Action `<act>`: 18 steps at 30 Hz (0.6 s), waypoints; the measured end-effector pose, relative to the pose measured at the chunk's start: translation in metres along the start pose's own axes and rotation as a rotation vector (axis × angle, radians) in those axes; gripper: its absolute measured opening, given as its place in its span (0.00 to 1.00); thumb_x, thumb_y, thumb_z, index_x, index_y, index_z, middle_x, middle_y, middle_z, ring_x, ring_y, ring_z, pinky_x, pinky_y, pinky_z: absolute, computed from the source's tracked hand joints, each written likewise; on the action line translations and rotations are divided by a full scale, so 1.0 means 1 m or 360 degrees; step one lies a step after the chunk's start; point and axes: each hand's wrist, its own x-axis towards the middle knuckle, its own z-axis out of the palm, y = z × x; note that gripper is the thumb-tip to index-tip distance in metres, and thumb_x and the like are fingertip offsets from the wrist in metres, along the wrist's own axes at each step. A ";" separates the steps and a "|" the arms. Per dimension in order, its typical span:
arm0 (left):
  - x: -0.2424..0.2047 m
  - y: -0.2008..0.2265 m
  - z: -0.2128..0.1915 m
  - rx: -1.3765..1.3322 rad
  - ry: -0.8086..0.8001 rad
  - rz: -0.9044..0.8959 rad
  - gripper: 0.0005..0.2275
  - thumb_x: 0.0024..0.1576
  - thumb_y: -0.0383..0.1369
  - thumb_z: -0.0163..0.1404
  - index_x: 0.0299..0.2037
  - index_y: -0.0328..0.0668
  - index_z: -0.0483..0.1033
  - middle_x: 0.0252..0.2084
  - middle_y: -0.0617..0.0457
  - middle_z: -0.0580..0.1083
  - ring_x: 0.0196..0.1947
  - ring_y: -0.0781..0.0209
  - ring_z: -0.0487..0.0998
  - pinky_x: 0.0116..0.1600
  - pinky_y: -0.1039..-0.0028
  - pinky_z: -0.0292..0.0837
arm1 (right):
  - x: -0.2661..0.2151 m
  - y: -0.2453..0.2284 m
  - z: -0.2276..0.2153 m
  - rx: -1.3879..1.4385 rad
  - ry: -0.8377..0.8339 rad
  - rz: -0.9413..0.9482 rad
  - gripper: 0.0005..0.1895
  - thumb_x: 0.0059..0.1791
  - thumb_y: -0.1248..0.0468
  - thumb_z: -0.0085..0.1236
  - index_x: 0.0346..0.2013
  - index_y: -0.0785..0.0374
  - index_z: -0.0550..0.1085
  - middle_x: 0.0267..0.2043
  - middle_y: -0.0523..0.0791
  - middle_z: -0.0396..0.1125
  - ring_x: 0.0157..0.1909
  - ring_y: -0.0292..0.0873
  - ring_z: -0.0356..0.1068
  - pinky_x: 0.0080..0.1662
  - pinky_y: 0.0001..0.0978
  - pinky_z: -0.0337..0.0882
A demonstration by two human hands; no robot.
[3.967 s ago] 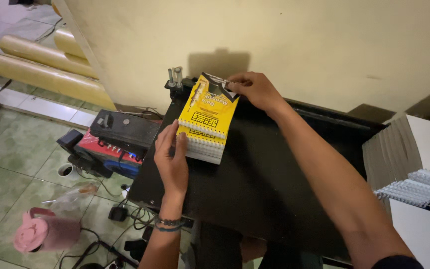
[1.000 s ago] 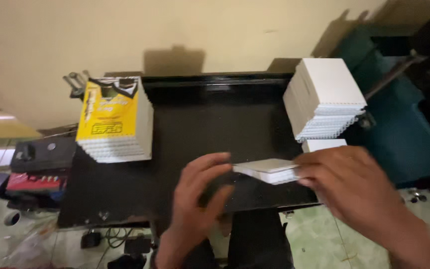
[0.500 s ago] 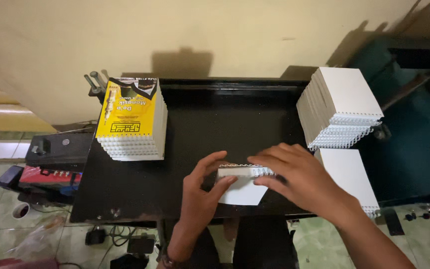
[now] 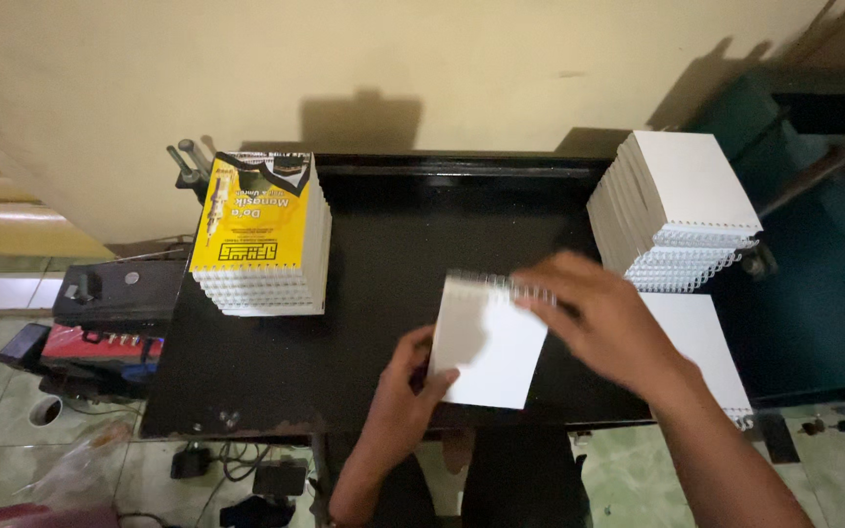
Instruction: The person repeatedly picks up a spiral-bound notebook from a stack, places it on a black table, flips it over, and then stacks it onto a growing pile. This process is repeated multiple times.
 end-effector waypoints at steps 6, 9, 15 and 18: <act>0.013 0.014 0.010 0.0303 0.0175 -0.0187 0.25 0.60 0.34 0.53 0.69 0.43 0.67 0.54 0.51 0.80 0.48 0.59 0.82 0.47 0.67 0.79 | 0.050 0.098 0.072 0.0039 -0.0045 0.0478 0.16 0.51 0.49 0.53 0.39 0.52 0.84 0.45 0.38 0.80 0.50 0.37 0.77 0.53 0.32 0.65; 0.024 -0.006 0.015 0.0551 0.0226 -0.0451 0.27 0.62 0.34 0.49 0.74 0.47 0.60 0.56 0.49 0.78 0.50 0.57 0.80 0.50 0.67 0.75 | 0.047 0.126 0.112 0.0291 0.0111 0.0602 0.13 0.49 0.50 0.61 0.41 0.52 0.85 0.45 0.39 0.80 0.47 0.38 0.73 0.54 0.30 0.66; 0.013 -0.009 0.014 0.1409 0.0446 0.0022 0.38 0.64 0.47 0.47 0.78 0.39 0.41 0.78 0.40 0.48 0.79 0.44 0.39 0.73 0.36 0.22 | -0.026 0.130 0.127 -0.0155 0.0347 0.0834 0.24 0.56 0.45 0.42 0.61 0.46 0.75 0.54 0.48 0.69 0.58 0.53 0.66 0.59 0.48 0.63; 0.008 -0.001 0.010 0.1118 0.0026 -0.0025 0.37 0.67 0.45 0.41 0.75 0.49 0.24 0.80 0.51 0.42 0.80 0.49 0.36 0.78 0.41 0.07 | -0.049 0.042 0.109 0.0146 0.0080 0.1445 0.30 0.55 0.42 0.36 0.68 0.47 0.70 0.57 0.45 0.63 0.63 0.48 0.56 0.66 0.54 0.50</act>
